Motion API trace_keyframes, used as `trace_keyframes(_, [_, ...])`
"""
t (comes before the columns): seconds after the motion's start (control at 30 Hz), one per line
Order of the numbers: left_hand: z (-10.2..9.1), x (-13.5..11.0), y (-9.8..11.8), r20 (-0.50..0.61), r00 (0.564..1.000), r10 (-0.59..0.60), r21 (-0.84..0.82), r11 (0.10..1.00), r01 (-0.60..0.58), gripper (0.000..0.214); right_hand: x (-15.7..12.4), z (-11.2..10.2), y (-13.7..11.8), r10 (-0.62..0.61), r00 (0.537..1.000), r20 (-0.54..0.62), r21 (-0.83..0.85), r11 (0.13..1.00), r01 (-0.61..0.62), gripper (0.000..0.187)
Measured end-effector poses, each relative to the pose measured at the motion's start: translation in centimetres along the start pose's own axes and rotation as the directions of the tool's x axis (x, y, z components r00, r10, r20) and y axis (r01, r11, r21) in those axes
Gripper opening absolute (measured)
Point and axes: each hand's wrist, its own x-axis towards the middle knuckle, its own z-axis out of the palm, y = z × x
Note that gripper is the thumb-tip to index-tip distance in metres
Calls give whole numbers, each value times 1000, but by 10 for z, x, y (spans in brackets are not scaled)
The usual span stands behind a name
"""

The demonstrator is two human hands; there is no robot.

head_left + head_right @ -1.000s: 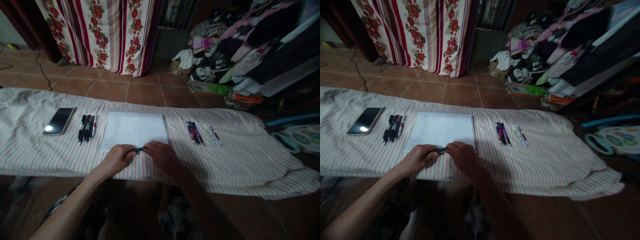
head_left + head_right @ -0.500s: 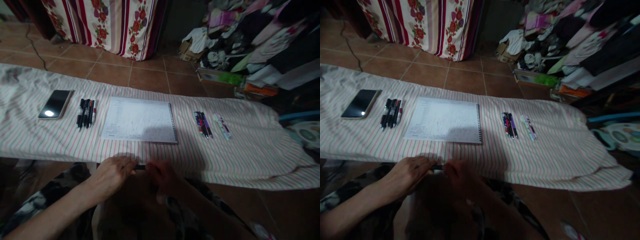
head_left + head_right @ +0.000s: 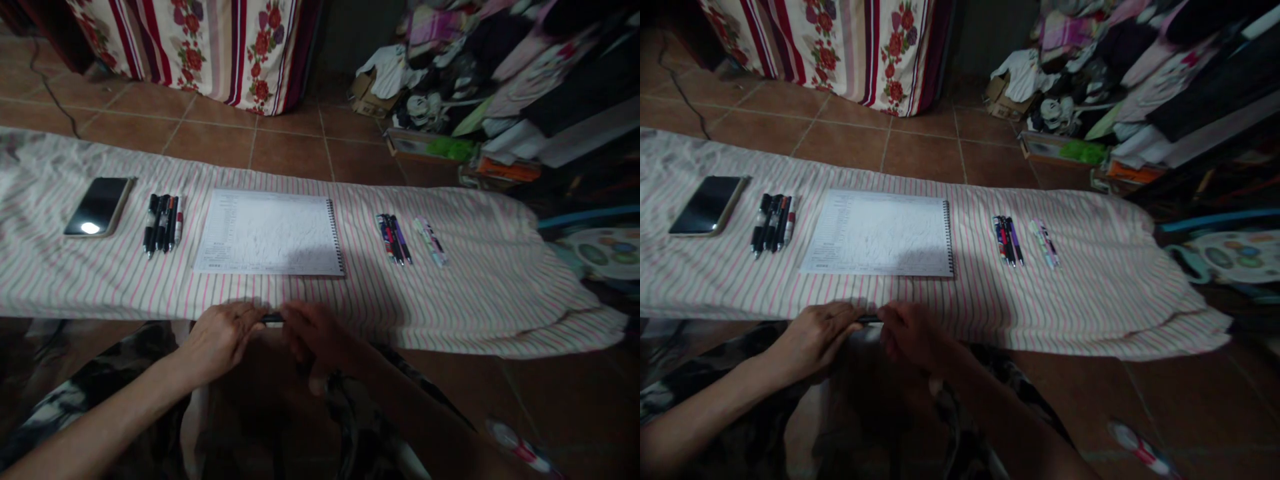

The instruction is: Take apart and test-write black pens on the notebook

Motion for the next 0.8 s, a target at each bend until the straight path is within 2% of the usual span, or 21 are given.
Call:
trace_keyframes(0.07, [-5,3,-4,22,996,-89,-122,988,91,28,2,-5,1,-122,990,-64,-27,992,121,35])
trace_keyframes(0.17, [-12,7,-9,77,971,-224,-273,932,237,29,3,-15,4,-358,911,-205,-198,927,320,31])
trace_keyframes(0.27, [-16,8,-11,144,957,-254,-371,882,290,30,4,-21,6,-586,792,-168,-484,749,452,23])
trace_keyframes(0.33, [-15,8,-10,176,953,-246,-407,864,298,31,4,-23,6,-656,748,-103,-602,639,478,22])
trace_keyframes(0.4, [-13,8,-10,196,951,-240,-416,858,302,31,4,-22,6,-658,751,-54,-676,577,458,23])
trace_keyframes(0.5, [-11,7,-9,207,952,-228,-389,873,294,31,3,-20,4,-606,796,8,-773,501,389,23])
trace_keyframes(0.57, [-11,6,-9,193,958,-214,-359,893,272,31,2,-18,2,-581,813,38,-831,434,349,23])
trace_keyframes(0.63, [-11,5,-9,156,969,-192,-329,915,234,30,0,-16,1,-582,811,59,-861,382,337,23])
trace_keyframes(0.7, [-12,2,-8,113,981,-158,-289,939,185,30,-2,-12,0,-597,800,54,-857,384,344,24])
trace_keyframes(0.8, [-12,-3,-5,53,995,-82,-199,976,91,30,-6,-5,1,-617,787,5,-803,467,371,24])
